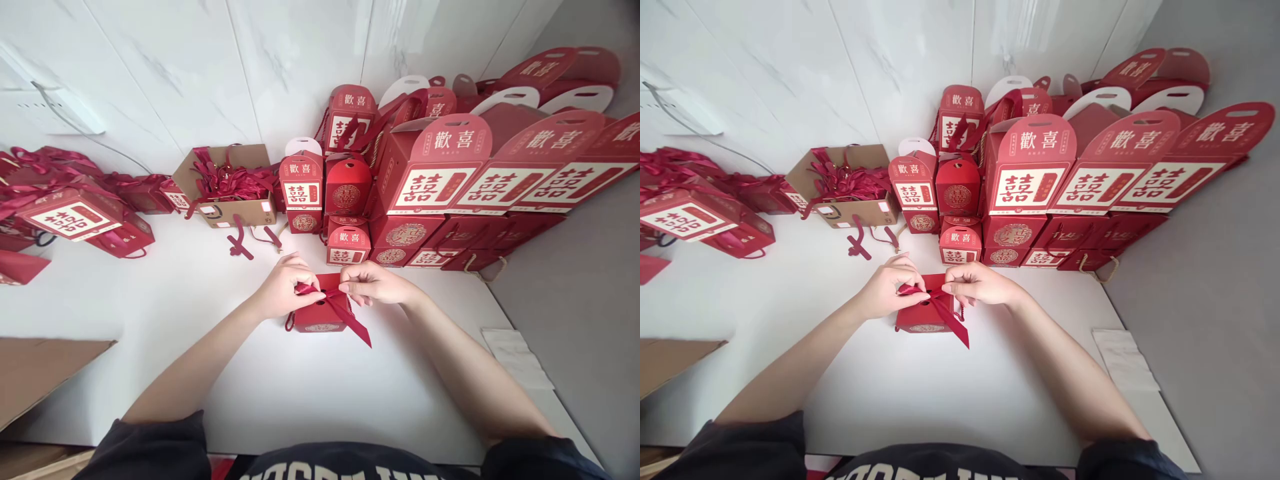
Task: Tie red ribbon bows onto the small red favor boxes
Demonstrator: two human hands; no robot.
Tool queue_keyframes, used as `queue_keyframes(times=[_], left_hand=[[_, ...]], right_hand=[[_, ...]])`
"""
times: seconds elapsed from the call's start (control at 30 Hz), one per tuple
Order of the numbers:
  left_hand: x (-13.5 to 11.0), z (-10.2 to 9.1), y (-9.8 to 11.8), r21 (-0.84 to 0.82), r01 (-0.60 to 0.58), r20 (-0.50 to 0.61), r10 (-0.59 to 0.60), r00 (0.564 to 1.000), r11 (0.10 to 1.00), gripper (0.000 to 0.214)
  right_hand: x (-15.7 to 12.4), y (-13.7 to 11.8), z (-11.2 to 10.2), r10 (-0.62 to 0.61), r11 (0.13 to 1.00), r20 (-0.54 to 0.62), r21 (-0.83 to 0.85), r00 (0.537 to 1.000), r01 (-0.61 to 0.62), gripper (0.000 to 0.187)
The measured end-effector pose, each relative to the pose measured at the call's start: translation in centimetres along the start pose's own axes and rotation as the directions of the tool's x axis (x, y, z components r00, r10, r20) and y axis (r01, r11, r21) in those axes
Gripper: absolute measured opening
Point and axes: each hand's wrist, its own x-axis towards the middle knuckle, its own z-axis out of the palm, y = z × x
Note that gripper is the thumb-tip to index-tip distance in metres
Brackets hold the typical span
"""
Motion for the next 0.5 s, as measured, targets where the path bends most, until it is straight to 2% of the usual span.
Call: queue_keyframes(times=[0.13, 0.2, 0.27, 0.3, 0.37, 0.5], left_hand=[[-0.2, -1.3, 0.4, -0.085, 0.031, 0.091, -0.023, 0.996, 0.996, 0.028], [-0.3, -2.2, 0.6, -0.142, 0.067, 0.14, -0.047, 0.989, 0.988, 0.026], [-0.4, -3.0, 0.6, -0.146, 0.107, 0.154, -0.084, 0.985, 0.983, 0.024], [-0.4, -3.3, 0.5, -0.137, 0.128, 0.158, -0.106, 0.982, 0.982, 0.025], [-0.4, -3.6, 0.2, -0.132, 0.177, 0.185, -0.151, 0.971, 0.975, 0.028], [-0.5, -3.5, -0.2, -0.204, 0.273, 0.275, -0.213, 0.938, 0.94, 0.036]], right_hand=[[-0.3, -0.7, -0.2, -0.017, 0.997, -0.018, -0.081, 1.0, 0.015, 0.031], [-0.6, -1.4, -0.1, -0.083, 0.977, -0.169, -0.209, 0.982, 0.047, 0.026], [-0.7, -2.2, 0.3, -0.225, 0.924, -0.347, -0.374, 0.91, 0.085, 0.023], [-0.6, -2.5, 0.7, -0.301, 0.889, -0.399, -0.446, 0.866, 0.104, 0.02], [-0.4, -2.8, 1.9, -0.406, 0.829, -0.412, -0.542, 0.815, 0.139, 0.016], [0.8, -2.1, 4.5, -0.408, 0.811, -0.382, -0.569, 0.829, 0.137, 0.014]])
